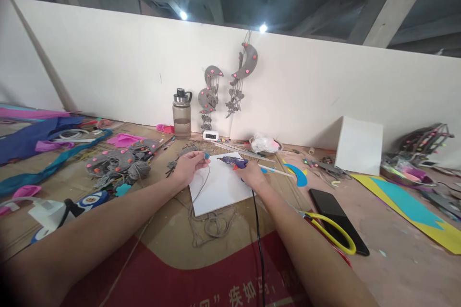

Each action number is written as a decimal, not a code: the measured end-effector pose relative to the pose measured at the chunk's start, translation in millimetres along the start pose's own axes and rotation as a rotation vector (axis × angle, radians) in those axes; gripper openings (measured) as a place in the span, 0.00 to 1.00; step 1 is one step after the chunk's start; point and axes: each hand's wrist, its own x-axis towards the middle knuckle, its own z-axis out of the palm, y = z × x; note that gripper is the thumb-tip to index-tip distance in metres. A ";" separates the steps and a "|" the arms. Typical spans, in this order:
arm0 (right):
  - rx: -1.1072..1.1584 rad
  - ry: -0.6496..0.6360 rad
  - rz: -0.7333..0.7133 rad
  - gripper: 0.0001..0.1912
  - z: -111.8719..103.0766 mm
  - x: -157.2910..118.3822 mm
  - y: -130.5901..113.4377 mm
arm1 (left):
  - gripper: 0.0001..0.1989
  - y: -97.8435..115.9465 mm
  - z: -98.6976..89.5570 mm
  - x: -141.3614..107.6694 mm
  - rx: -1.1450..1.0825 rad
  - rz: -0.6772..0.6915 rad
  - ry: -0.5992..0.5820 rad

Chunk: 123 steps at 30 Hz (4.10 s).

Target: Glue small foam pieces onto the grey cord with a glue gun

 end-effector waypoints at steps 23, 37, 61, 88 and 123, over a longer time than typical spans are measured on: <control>0.556 0.131 -0.634 0.14 54.4 -36.8 -7.1 | 0.11 1.6 -2.6 7.0 -0.114 0.098 0.124; 0.171 0.239 -0.641 0.18 53.3 -38.1 -7.3 | 0.10 6.4 0.4 5.0 -0.118 0.055 0.080; 0.126 0.234 -0.602 0.17 53.1 -37.9 -8.1 | 0.11 6.4 3.1 0.2 -0.039 0.110 0.037; 0.114 0.278 -0.693 0.22 55.5 -35.1 -6.0 | 0.10 1.6 2.2 3.4 -0.067 0.115 0.007; 0.121 0.293 -0.673 0.18 55.8 -34.0 -3.1 | 0.12 1.8 0.2 4.1 -0.050 0.139 -0.008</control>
